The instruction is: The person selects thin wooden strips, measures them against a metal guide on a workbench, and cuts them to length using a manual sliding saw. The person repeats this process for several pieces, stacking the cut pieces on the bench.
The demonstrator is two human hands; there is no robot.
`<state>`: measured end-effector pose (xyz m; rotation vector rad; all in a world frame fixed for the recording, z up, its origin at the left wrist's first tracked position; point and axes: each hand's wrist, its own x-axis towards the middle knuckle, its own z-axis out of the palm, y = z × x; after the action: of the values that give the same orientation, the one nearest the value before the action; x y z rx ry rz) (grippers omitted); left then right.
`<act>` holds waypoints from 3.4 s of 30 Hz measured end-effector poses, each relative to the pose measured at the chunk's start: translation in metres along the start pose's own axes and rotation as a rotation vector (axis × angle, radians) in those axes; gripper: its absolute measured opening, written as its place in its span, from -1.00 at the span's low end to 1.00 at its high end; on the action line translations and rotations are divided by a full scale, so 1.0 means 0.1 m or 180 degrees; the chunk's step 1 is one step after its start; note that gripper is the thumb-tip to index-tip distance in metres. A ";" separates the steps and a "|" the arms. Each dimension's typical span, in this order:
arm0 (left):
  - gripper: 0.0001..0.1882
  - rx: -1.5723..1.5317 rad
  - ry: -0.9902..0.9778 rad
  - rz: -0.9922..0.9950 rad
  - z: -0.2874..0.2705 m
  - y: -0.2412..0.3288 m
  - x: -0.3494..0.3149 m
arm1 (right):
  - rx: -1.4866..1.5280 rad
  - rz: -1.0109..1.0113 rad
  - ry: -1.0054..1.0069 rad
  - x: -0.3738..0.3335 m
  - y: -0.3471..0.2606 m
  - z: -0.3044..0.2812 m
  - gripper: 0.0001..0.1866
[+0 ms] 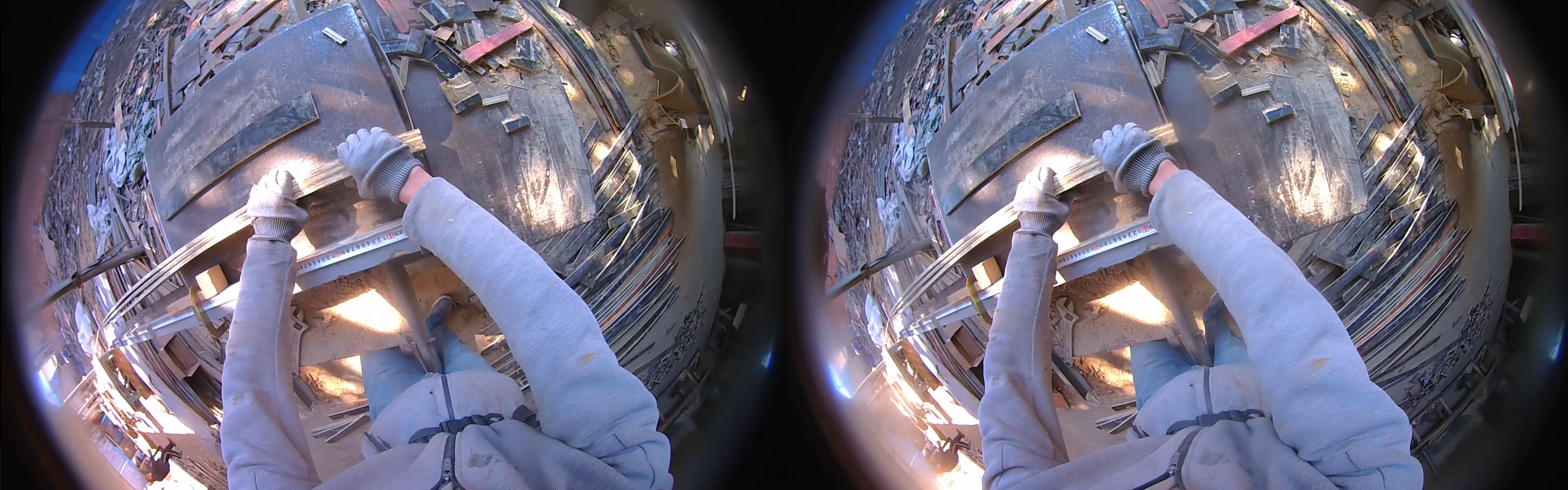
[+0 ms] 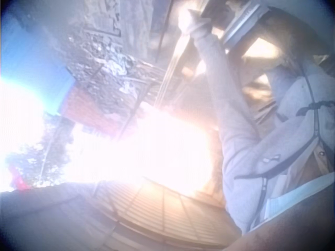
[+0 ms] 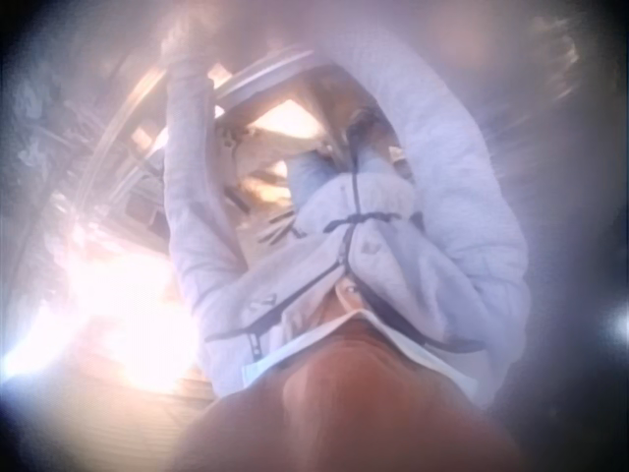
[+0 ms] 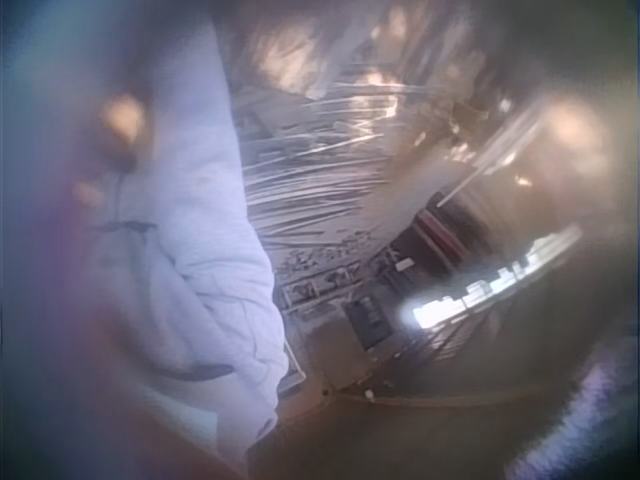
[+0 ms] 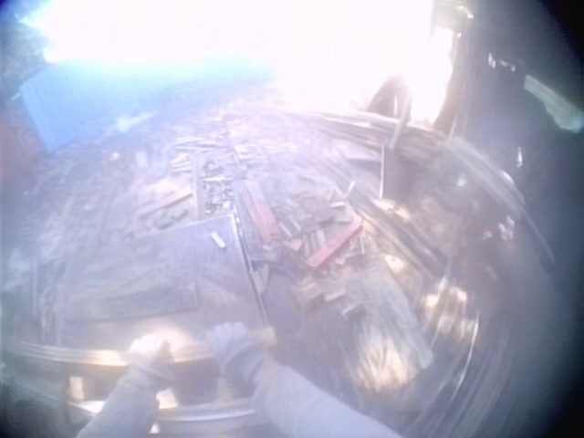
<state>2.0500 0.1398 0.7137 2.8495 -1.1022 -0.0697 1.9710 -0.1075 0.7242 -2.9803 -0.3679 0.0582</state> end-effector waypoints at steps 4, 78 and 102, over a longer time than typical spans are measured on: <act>-0.42 0.0152 -0.0228 -0.0109 0.02 -0.03 0.04 | 0.0041 -0.0021 -0.0005 0.04 0.03 0.00 -0.63; 0.09 -0.2309 0.1987 -0.3469 -0.29 1.44 -2.92 | -0.0073 -0.0038 0.0083 -2.81 -0.67 -0.48 -0.62; -0.68 -0.5892 0.3535 -0.2479 -2.04 2.37 -5.19 | 0.0710 0.1412 -0.1016 -7.12 -2.96 0.69 -0.25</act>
<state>1.5226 0.3282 0.9459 0.9944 0.3699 0.2596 1.2064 0.0114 0.7131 -2.7650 0.2604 0.5817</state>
